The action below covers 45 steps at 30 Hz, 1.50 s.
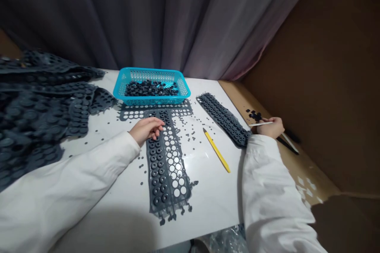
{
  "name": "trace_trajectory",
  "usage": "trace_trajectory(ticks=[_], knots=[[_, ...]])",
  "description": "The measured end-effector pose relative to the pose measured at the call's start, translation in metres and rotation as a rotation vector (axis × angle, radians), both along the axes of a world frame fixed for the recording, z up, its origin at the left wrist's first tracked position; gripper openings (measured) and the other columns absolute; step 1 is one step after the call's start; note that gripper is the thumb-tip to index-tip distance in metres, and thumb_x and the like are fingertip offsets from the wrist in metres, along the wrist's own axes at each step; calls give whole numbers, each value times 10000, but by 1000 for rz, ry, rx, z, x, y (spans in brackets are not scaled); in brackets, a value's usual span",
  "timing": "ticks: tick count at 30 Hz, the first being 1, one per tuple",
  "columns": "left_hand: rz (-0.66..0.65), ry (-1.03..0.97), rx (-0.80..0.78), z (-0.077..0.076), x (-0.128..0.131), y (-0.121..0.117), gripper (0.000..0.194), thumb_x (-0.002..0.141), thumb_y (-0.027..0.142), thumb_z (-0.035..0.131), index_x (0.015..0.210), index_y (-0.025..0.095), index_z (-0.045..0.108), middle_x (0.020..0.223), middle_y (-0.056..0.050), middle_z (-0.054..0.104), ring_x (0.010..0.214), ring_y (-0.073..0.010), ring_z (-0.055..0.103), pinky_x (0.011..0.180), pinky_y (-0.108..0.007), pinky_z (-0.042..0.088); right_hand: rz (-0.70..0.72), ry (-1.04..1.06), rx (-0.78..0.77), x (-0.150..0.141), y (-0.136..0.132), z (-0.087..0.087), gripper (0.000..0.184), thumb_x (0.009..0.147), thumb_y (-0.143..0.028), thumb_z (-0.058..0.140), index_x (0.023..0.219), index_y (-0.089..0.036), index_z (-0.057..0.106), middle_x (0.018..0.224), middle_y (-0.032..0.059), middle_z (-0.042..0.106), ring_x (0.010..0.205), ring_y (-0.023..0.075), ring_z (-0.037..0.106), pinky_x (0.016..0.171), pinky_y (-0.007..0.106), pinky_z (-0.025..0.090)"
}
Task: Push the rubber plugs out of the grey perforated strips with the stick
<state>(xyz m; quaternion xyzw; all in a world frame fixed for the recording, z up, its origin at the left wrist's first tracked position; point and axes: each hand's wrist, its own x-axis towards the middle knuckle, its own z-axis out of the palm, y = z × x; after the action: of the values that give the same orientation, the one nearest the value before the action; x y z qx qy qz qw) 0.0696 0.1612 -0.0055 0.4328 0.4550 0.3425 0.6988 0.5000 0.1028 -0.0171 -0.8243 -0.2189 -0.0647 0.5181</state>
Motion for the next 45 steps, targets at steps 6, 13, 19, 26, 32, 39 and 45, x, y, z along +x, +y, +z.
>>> trace_trajectory(ticks=[6, 13, 19, 26, 32, 39, 45], knots=[[4, 21, -16, -1, 0, 1, 105, 635, 174, 588, 713, 106, 604, 586, -7, 575, 429, -60, 493, 369, -155, 385, -103, -76, 0, 6, 2, -8, 342, 540, 19, 527, 606, -248, 324, 592, -51, 447, 630, 153, 498, 671, 292, 387], [-4, 37, 23, -2, 1, 0, 74, 653, 134, 571, 717, 107, 596, 596, -3, 574, 428, -55, 488, 378, -154, 385, -108, -116, 6, 9, 4, -12, 367, 525, 38, 541, 618, -246, 328, 605, -49, 484, 625, 141, 531, 684, 281, 403], [-21, 132, 158, 0, 3, -5, 145, 654, 170, 605, 792, 136, 572, 560, 24, 525, 435, -76, 470, 406, -188, 394, -92, -115, 13, 18, 6, -16, 382, 520, 50, 543, 615, -248, 323, 579, -55, 484, 618, 142, 548, 684, 280, 418], [-121, 562, 896, -2, -6, -5, 174, 735, 229, 554, 875, 163, 633, 929, -64, 610, 836, -184, 548, 788, -337, 454, -115, -133, 24, 17, 6, -15, 344, 539, 21, 532, 599, -251, 332, 553, -54, 475, 598, 141, 543, 691, 291, 419], [-286, 838, 1168, -13, -10, -1, 385, 787, 304, 524, 1153, 200, 587, 1288, -79, 514, 1169, -283, 388, 1003, -476, 296, -162, -104, 61, 9, 3, -11, 327, 543, -1, 546, 601, -248, 339, 552, -64, 437, 602, 154, 528, 676, 313, 417], [-363, 824, 1226, -21, -10, 1, 414, 839, 379, 449, 1210, 235, 563, 1281, -55, 549, 1203, -301, 402, 1005, -491, 275, -282, -42, 253, 11, 5, -3, 249, 724, -156, 507, 684, -237, 274, 585, -76, 418, 579, 118, 543, 596, 255, 458], [-367, 824, 1193, -15, -8, 10, 388, 822, 412, 452, 1132, 239, 611, 1182, -66, 611, 1100, -278, 487, 966, -441, 336, -306, 46, 484, 15, -6, 28, 166, 892, -335, 189, 754, -243, 199, 641, -54, 500, 449, 83, 487, 468, 196, 400]])
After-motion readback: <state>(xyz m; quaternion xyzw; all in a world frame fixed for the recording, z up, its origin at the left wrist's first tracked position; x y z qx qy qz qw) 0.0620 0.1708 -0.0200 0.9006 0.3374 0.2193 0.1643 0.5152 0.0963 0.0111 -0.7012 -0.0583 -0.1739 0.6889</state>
